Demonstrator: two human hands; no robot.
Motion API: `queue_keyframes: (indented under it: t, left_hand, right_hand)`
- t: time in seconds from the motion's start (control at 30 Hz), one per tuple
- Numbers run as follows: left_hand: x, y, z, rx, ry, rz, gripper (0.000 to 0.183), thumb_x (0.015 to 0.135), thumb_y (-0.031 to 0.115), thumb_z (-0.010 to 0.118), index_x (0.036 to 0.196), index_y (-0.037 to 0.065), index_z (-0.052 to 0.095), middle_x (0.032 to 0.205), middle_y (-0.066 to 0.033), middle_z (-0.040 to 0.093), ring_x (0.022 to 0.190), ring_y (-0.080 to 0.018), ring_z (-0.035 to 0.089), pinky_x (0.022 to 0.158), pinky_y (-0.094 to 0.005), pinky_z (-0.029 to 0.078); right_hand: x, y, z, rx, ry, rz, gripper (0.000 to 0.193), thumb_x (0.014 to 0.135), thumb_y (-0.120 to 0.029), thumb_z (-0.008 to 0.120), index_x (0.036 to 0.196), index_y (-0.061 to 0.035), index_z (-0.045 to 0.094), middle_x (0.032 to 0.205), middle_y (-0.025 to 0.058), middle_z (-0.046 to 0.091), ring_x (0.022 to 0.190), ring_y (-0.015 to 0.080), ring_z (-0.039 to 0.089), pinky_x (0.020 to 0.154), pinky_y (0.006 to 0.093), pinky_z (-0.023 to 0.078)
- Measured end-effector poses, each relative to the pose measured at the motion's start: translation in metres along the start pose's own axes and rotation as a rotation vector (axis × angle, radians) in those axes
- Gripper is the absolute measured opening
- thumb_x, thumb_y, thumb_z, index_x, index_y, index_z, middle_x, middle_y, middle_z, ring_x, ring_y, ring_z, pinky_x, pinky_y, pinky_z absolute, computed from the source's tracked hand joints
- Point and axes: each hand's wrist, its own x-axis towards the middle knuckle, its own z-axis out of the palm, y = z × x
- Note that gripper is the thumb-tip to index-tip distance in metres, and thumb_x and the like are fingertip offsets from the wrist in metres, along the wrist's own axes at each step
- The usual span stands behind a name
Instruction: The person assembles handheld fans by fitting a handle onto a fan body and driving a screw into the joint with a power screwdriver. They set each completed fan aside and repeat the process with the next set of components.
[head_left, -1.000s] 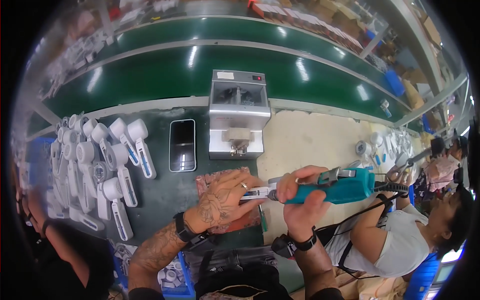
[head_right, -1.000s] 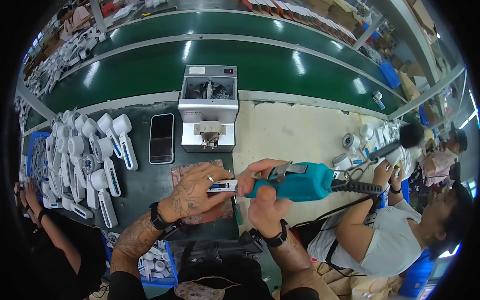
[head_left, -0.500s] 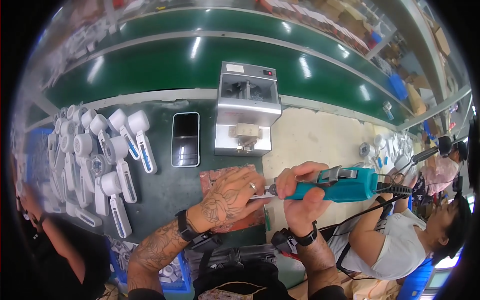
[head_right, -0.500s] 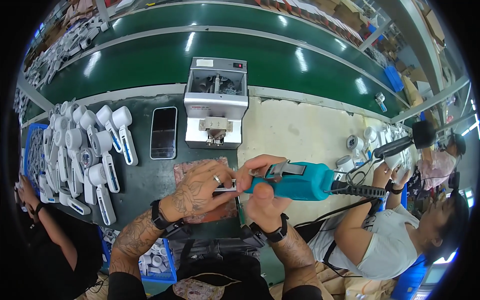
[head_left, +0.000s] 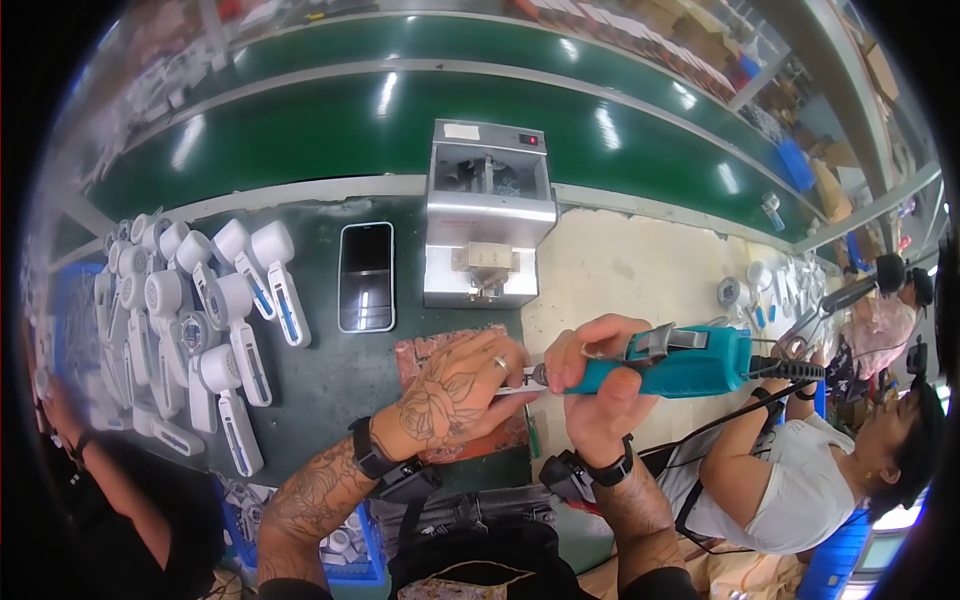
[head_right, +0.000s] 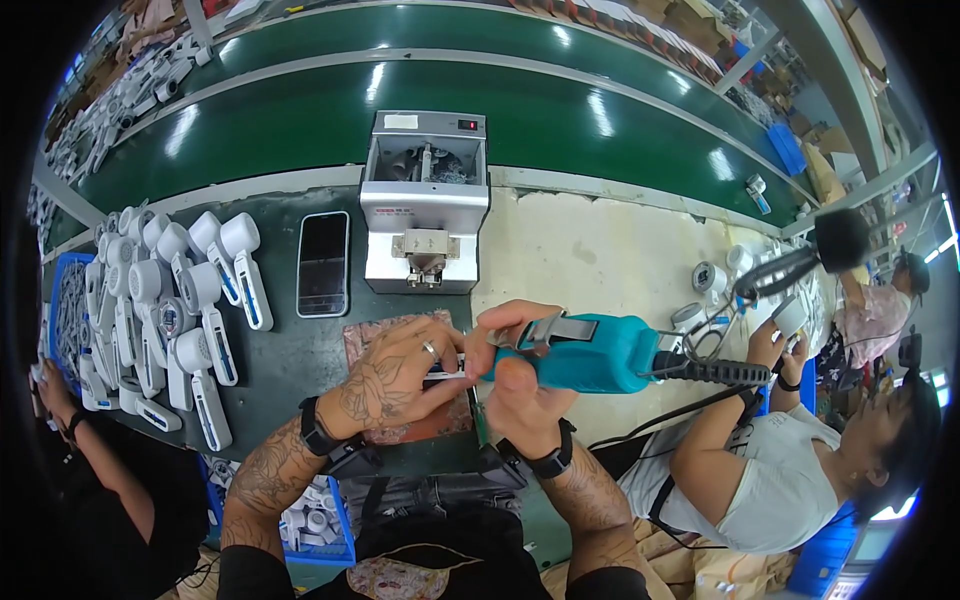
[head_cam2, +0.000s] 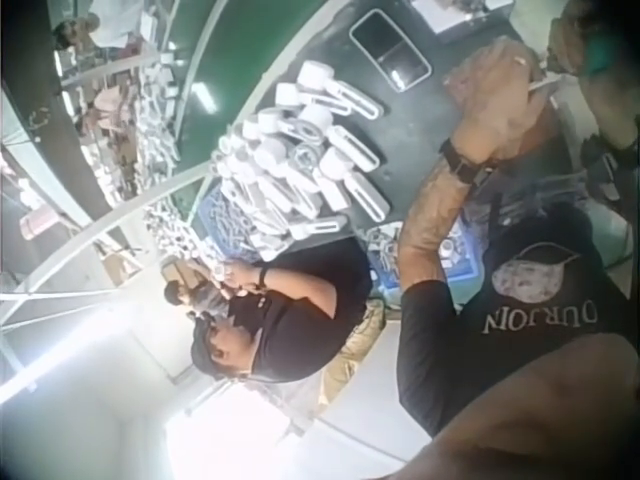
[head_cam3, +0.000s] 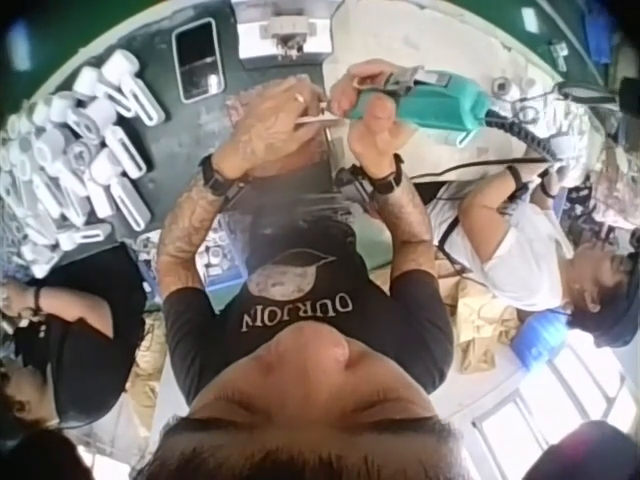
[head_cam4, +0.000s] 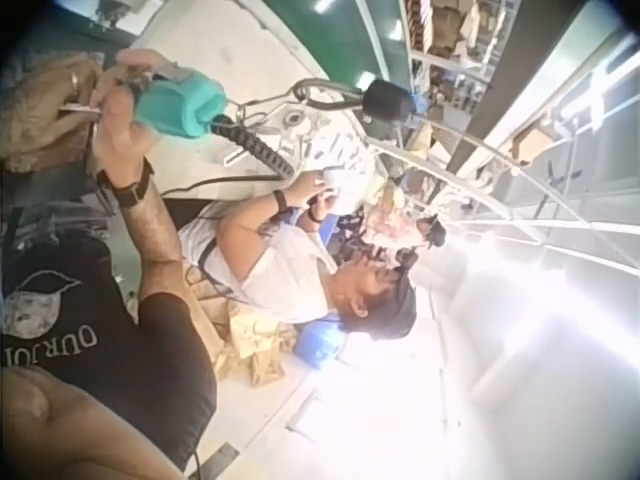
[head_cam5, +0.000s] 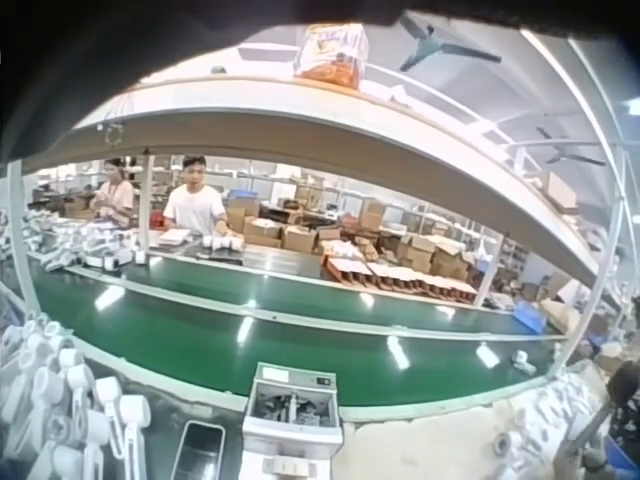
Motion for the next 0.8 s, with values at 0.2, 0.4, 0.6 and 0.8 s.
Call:
queue_keyframes:
  t: [0.2, 0.4, 0.6, 0.8]
  left_hand:
    - [0.0015, 0.0016, -0.0040, -0.038, -0.063, -0.038, 0.025, 0.081, 0.018, 0.072, 0.093, 0.004, 0.056, 0.089, -0.0090, 0.056, 0.087, -0.0311, 0.058, 0.079, -0.0400, 0.048]
    - [0.0003, -0.0002, -0.0033, -0.007, -0.084, 0.002, 0.030, 0.081, 0.021, 0.073, 0.100, 0.005, 0.057, 0.089, -0.0084, 0.056, 0.091, -0.0309, 0.058, 0.086, -0.0411, 0.047]
    - [-0.0038, -0.0008, 0.0038, 0.009, -0.063, -0.086, 0.029, 0.082, 0.023, 0.072, 0.102, 0.003, 0.062, 0.101, -0.0094, 0.060, 0.100, -0.0327, 0.058, 0.093, -0.0417, 0.046]
    - [-0.0016, 0.0032, -0.0023, -0.003, -0.071, -0.050, 0.028, 0.082, 0.022, 0.072, 0.101, 0.003, 0.068, 0.103, -0.0130, 0.062, 0.101, -0.0331, 0.057, 0.090, -0.0419, 0.046]
  right_hand:
    - [0.0001, 0.0003, -0.0006, -0.007, -0.030, -0.018, 0.064, 0.092, -0.059, 0.057, 0.110, 0.0008, 0.045, 0.065, 0.0050, 0.048, 0.053, 0.0158, 0.049, 0.051, 0.0310, 0.042]
    - [-0.0044, 0.0002, -0.0017, -0.012, -0.032, -0.037, 0.064, 0.091, -0.058, 0.059, 0.110, 0.0012, 0.045, 0.065, 0.0057, 0.049, 0.054, 0.0161, 0.050, 0.052, 0.0318, 0.044]
    - [-0.0046, -0.0015, -0.0033, 0.012, -0.050, -0.021, 0.064, 0.091, -0.058, 0.060, 0.110, 0.0012, 0.045, 0.067, 0.0063, 0.050, 0.056, 0.0164, 0.052, 0.053, 0.0318, 0.045]
    - [-0.0014, -0.0072, -0.0016, 0.006, -0.023, 0.021, 0.066, 0.089, -0.061, 0.060, 0.108, 0.0003, 0.047, 0.066, 0.0052, 0.049, 0.056, 0.0159, 0.051, 0.053, 0.0307, 0.044]
